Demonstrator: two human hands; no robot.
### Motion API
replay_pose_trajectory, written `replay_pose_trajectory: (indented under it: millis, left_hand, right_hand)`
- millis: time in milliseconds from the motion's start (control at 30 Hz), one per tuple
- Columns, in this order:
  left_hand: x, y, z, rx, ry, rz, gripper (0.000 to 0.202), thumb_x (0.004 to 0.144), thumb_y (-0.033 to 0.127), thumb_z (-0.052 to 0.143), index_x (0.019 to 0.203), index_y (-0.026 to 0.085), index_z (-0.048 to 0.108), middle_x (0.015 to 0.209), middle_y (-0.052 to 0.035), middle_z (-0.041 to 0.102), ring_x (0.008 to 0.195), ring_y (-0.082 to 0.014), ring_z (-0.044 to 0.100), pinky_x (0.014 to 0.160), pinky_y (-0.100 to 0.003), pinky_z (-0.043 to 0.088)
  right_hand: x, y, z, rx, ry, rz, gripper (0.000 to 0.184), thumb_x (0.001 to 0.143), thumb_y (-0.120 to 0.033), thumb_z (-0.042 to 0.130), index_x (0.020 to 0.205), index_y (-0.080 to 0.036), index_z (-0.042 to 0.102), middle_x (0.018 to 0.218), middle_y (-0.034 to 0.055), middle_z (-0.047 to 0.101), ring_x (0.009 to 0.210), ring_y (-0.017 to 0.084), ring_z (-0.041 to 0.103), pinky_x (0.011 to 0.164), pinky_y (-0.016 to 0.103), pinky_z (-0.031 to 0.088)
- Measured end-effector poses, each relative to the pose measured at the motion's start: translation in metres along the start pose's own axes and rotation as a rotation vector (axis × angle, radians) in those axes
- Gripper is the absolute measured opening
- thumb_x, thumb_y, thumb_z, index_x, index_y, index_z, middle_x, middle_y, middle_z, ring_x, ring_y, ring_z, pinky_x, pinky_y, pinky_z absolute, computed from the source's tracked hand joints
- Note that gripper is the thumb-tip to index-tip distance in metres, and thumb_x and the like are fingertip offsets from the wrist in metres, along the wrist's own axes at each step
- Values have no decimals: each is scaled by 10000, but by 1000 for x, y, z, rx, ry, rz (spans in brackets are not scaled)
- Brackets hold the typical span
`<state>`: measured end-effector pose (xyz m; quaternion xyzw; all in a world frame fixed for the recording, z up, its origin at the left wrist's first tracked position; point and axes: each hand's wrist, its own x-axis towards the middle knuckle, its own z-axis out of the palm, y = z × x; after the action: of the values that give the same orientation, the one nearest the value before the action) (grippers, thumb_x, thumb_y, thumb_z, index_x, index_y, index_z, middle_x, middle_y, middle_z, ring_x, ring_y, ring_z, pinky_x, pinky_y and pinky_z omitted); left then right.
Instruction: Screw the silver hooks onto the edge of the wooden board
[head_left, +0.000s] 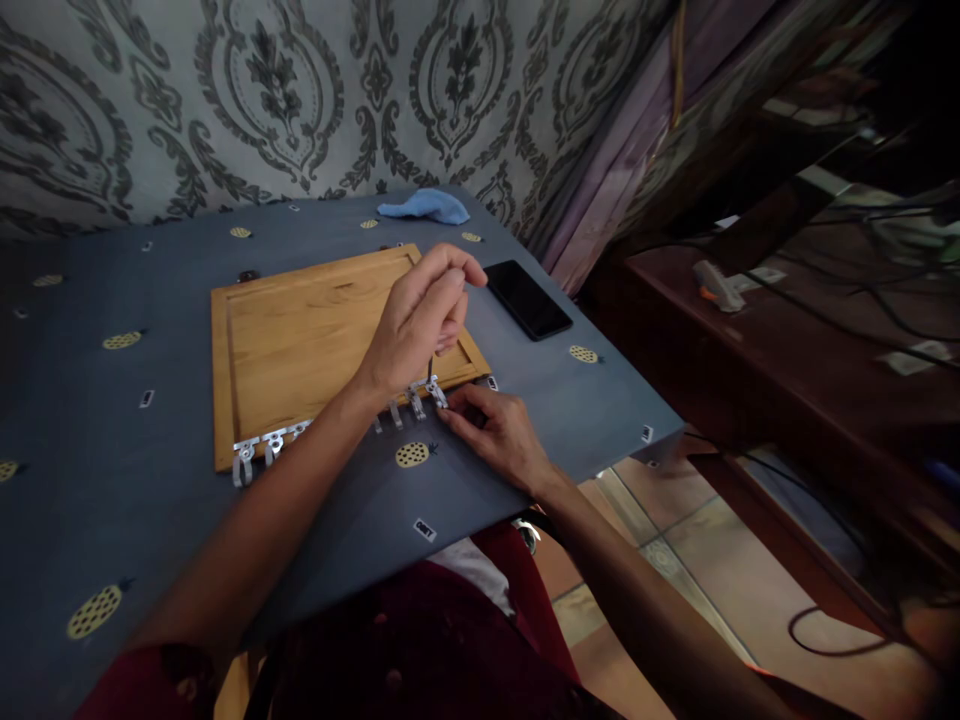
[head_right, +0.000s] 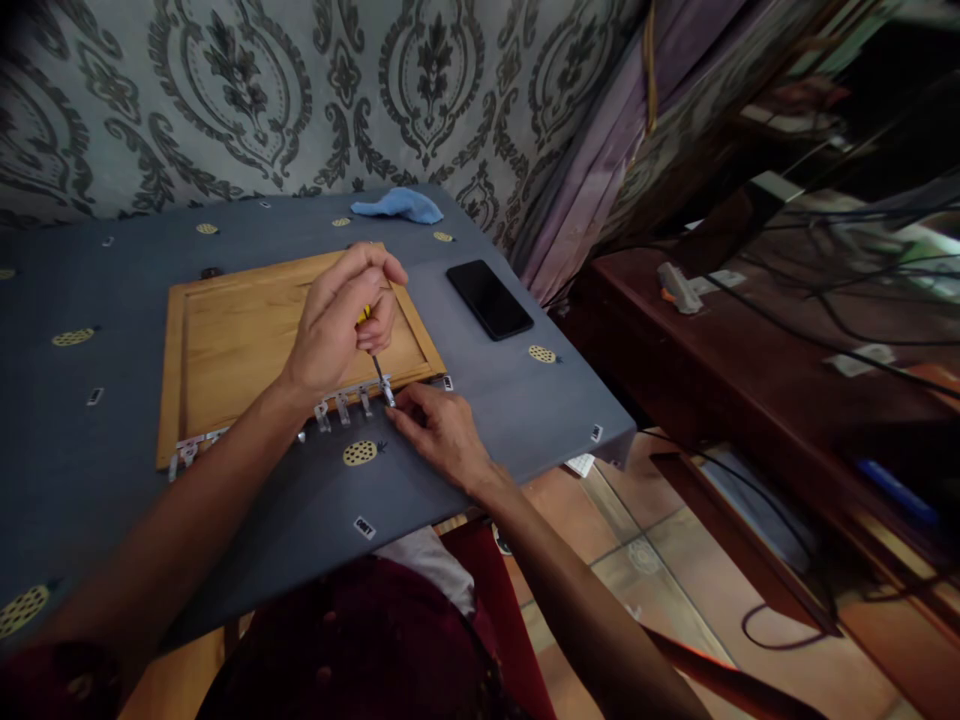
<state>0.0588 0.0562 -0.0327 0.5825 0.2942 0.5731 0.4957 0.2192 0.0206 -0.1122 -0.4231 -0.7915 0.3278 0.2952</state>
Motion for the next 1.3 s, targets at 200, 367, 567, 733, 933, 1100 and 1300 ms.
replay_pose_trajectory:
  millis: [200, 367, 567, 733, 933, 1100, 1300]
  left_hand:
    - [2, 4, -1, -35, -50, -74, 147, 923, 189, 433, 1047, 218, 507, 576, 84, 408, 491, -98, 338, 486, -239, 314]
    - [2, 5, 7, 140, 13, -69, 312, 905, 98, 421, 1190, 225, 431, 712, 62, 471, 610, -95, 471, 632, -236, 426]
    - [3, -5, 8, 228, 206, 27, 144, 1009, 215, 408, 1151, 232, 398, 687, 70, 424, 600, -91, 462, 623, -228, 414]
    - [1, -4, 13, 118, 218, -27, 158, 979, 152, 388, 1116, 226, 412, 594, 99, 331, 491, -76, 352, 512, -205, 319]
    - [-2, 2, 14, 35, -17, -18, 172, 978, 339, 473, 1095, 213, 472, 531, 112, 312, 440, -81, 272, 444, -215, 264]
    - [3, 10, 0, 249, -76, -100, 152, 991, 252, 386, 1084, 204, 497, 567, 86, 369, 479, -95, 347, 499, -221, 331]
    - [1, 33, -10, 1189, -63, 30, 255, 1035, 314, 377, 1048, 184, 596, 734, -11, 601, 693, -164, 580, 727, -304, 458]
  right_hand:
    - [0, 0, 0, -12, -6, 0, 194, 936, -365, 595, 820, -213, 628, 723, 11, 653, 641, 146, 565, 624, 286, 412]
    - [0, 0, 0, -2, -7, 9, 178, 925, -353, 605, 835, -206, 650, 727, 18, 660, 655, 155, 587, 642, 291, 423]
    - [0, 2, 1, 2, 6, 0, 142, 920, -323, 618, 847, -207, 655, 734, 13, 676, 651, 148, 592, 626, 268, 419]
    - [0, 3, 2, -11, 10, -15, 133, 917, -296, 623, 819, -207, 635, 723, 8, 671, 638, 142, 578, 621, 265, 413]
    - [0, 1, 1, -31, 2, -16, 156, 929, -300, 611, 804, -208, 620, 734, 11, 665, 639, 138, 562, 630, 270, 411]
    - [-1, 0, 1, -19, -2, 7, 149, 927, -309, 613, 820, -205, 625, 734, 10, 661, 633, 136, 550, 630, 267, 411]
    - [-1, 3, 0, -5, -5, 2, 142, 924, -306, 606, 821, -208, 620, 712, -3, 636, 605, 128, 520, 616, 266, 395]
